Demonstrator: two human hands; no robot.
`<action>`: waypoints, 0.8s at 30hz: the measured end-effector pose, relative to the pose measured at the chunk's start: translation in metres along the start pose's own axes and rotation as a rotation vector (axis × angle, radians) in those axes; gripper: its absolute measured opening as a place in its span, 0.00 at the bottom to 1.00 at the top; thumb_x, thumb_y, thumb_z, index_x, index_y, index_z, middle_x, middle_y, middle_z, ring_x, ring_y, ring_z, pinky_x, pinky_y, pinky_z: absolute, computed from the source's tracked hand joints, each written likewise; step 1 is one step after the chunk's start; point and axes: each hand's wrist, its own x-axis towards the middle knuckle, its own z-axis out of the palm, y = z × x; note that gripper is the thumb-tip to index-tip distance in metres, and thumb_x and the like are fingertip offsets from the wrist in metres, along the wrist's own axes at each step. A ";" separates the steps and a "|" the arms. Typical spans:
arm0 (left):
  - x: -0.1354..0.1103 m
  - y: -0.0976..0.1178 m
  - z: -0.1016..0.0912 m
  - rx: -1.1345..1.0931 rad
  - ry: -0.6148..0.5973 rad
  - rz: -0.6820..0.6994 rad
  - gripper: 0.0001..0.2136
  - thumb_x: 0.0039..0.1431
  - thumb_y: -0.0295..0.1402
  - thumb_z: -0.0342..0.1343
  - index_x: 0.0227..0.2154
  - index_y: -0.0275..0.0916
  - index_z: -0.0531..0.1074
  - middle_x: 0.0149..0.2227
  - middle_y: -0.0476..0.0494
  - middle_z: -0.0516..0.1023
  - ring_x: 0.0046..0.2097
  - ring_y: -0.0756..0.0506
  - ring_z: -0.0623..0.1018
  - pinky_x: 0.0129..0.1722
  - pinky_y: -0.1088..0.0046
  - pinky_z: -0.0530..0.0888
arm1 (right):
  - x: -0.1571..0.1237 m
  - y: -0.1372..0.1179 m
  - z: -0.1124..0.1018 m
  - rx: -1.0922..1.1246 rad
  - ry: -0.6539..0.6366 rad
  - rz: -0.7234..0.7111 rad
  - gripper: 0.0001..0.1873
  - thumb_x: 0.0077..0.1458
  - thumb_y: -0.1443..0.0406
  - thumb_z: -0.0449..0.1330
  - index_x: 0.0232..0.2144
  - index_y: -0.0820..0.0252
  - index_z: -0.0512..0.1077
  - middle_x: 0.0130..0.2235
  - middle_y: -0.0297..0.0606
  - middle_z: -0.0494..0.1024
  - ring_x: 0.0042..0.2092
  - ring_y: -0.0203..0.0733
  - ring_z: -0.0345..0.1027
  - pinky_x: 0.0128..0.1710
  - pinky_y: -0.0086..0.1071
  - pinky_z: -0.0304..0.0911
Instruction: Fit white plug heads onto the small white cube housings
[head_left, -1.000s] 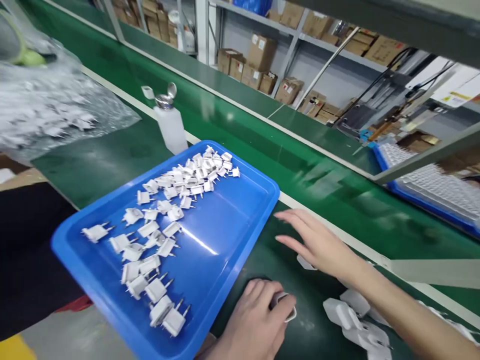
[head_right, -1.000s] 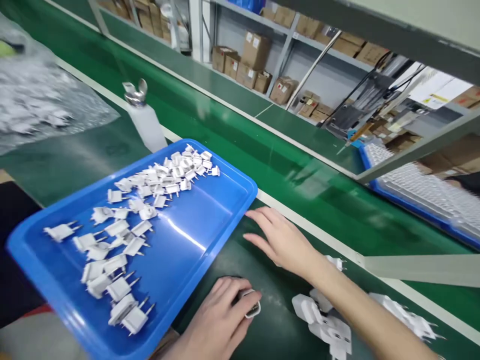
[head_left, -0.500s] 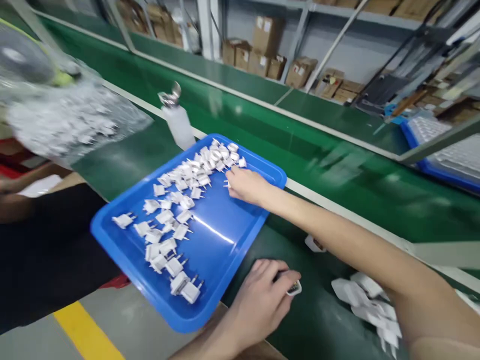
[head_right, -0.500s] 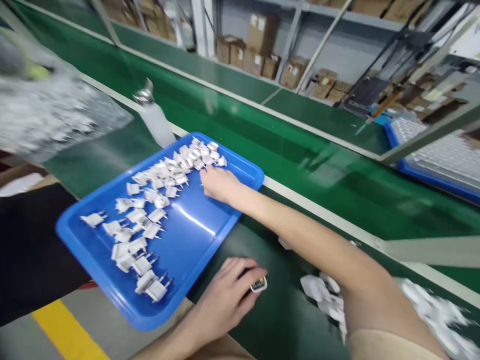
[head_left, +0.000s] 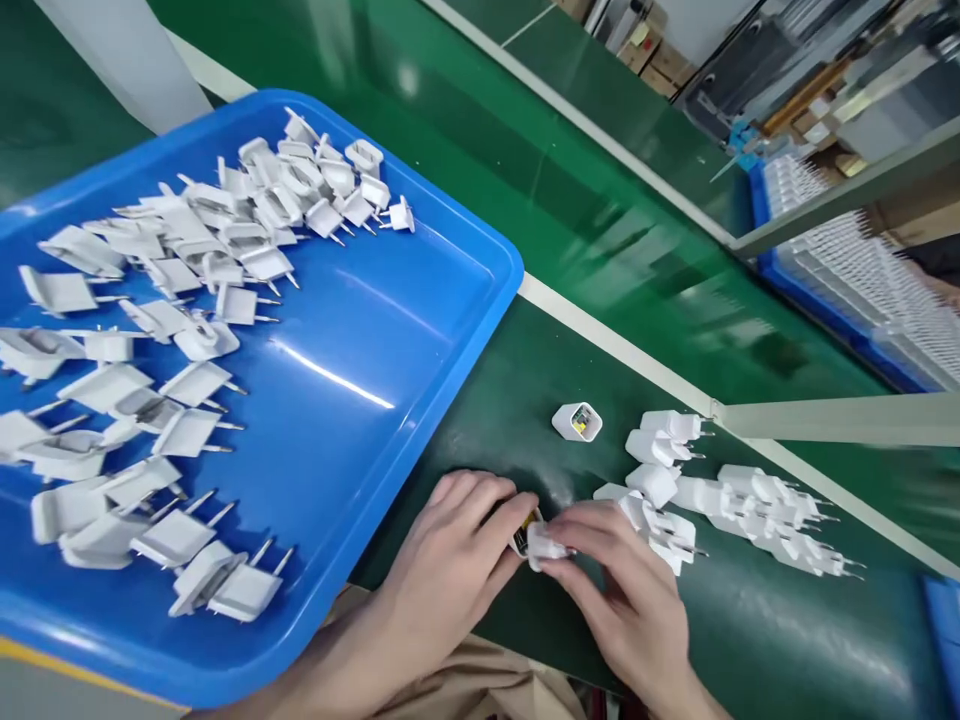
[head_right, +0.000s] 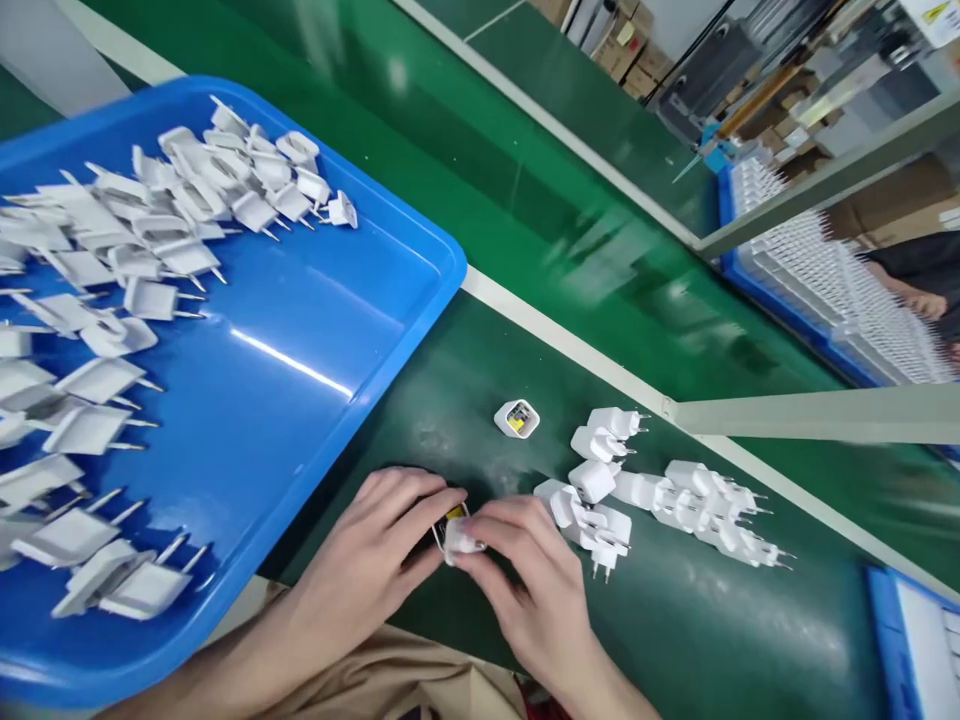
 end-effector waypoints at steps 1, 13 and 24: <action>0.000 0.000 0.000 -0.012 0.001 0.001 0.18 0.68 0.24 0.54 0.58 0.42 0.67 0.51 0.41 0.77 0.51 0.40 0.75 0.51 0.59 0.71 | 0.002 0.003 0.004 0.009 -0.015 -0.029 0.12 0.65 0.70 0.63 0.48 0.50 0.76 0.42 0.39 0.78 0.42 0.47 0.75 0.40 0.41 0.76; 0.006 0.000 -0.002 -0.103 0.005 0.015 0.09 0.69 0.24 0.54 0.49 0.41 0.71 0.49 0.47 0.81 0.49 0.46 0.79 0.55 0.62 0.68 | 0.018 0.019 -0.001 -0.042 -0.093 -0.251 0.17 0.64 0.74 0.63 0.52 0.55 0.74 0.42 0.39 0.79 0.39 0.44 0.75 0.37 0.38 0.75; 0.008 0.003 -0.006 -0.130 -0.045 -0.001 0.11 0.70 0.24 0.52 0.51 0.40 0.71 0.50 0.44 0.81 0.50 0.45 0.80 0.57 0.61 0.68 | 0.008 0.004 -0.005 -0.138 -0.113 -0.142 0.21 0.61 0.79 0.60 0.53 0.56 0.74 0.40 0.41 0.79 0.36 0.48 0.73 0.32 0.43 0.74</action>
